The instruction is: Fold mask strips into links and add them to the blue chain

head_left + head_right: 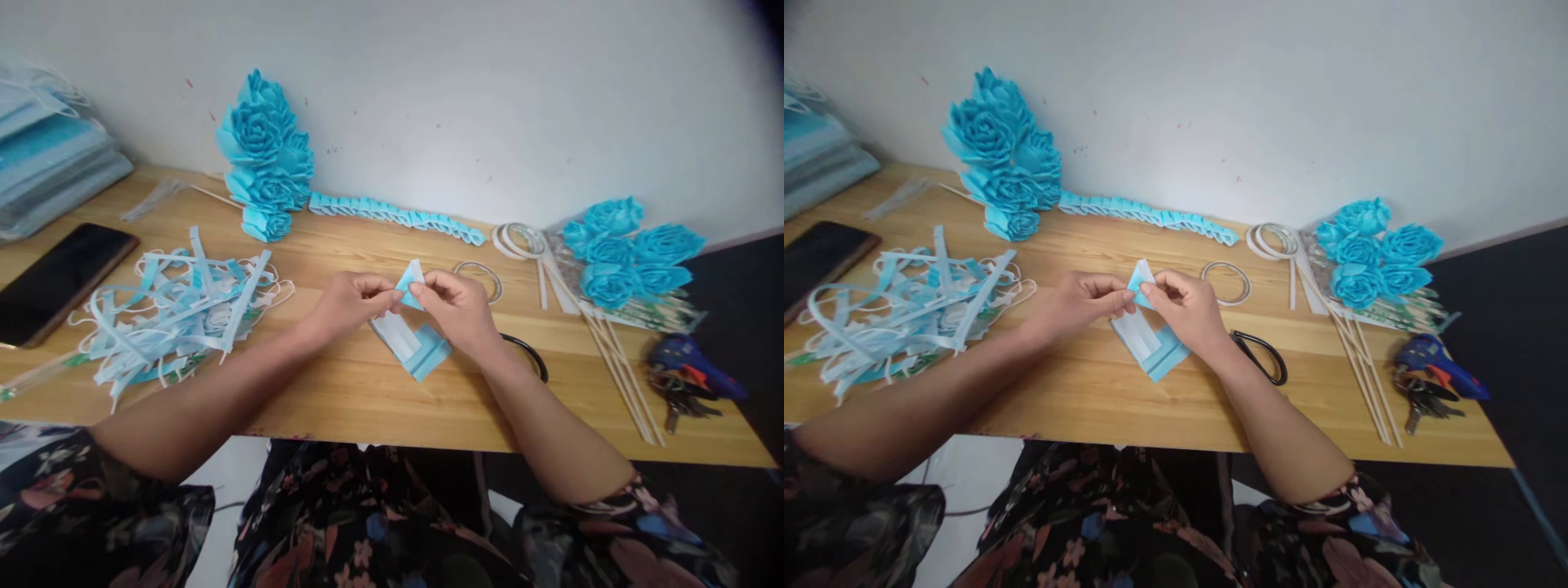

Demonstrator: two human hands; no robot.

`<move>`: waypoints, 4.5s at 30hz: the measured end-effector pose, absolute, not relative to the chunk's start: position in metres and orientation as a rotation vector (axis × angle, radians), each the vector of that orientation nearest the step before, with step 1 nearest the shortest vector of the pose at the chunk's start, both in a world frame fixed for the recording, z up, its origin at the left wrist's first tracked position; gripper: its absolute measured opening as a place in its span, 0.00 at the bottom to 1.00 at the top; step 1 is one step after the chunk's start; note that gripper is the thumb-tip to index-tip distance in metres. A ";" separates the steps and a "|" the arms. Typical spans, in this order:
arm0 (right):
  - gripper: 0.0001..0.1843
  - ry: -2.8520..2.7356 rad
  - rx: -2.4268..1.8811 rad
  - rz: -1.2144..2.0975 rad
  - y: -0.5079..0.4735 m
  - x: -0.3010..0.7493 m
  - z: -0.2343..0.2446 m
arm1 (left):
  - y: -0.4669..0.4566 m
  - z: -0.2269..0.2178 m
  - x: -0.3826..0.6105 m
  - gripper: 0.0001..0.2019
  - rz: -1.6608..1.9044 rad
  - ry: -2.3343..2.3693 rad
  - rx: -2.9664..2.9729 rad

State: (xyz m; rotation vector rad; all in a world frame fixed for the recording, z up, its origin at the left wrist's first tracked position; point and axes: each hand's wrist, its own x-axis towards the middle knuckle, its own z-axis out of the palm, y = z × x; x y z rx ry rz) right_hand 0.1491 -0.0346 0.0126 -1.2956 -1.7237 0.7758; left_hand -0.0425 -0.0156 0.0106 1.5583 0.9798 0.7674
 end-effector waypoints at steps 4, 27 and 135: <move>0.11 -1.631 -1.253 0.791 -0.035 0.149 0.013 | -0.014 0.009 -0.042 0.12 0.788 0.994 1.554; 0.04 -1.702 -1.278 0.748 -0.034 0.147 0.011 | -0.015 0.014 -0.042 0.14 0.799 1.046 1.525; 0.07 -1.573 -1.247 0.872 -0.031 0.146 0.005 | -0.015 0.014 -0.040 0.11 0.793 1.032 1.649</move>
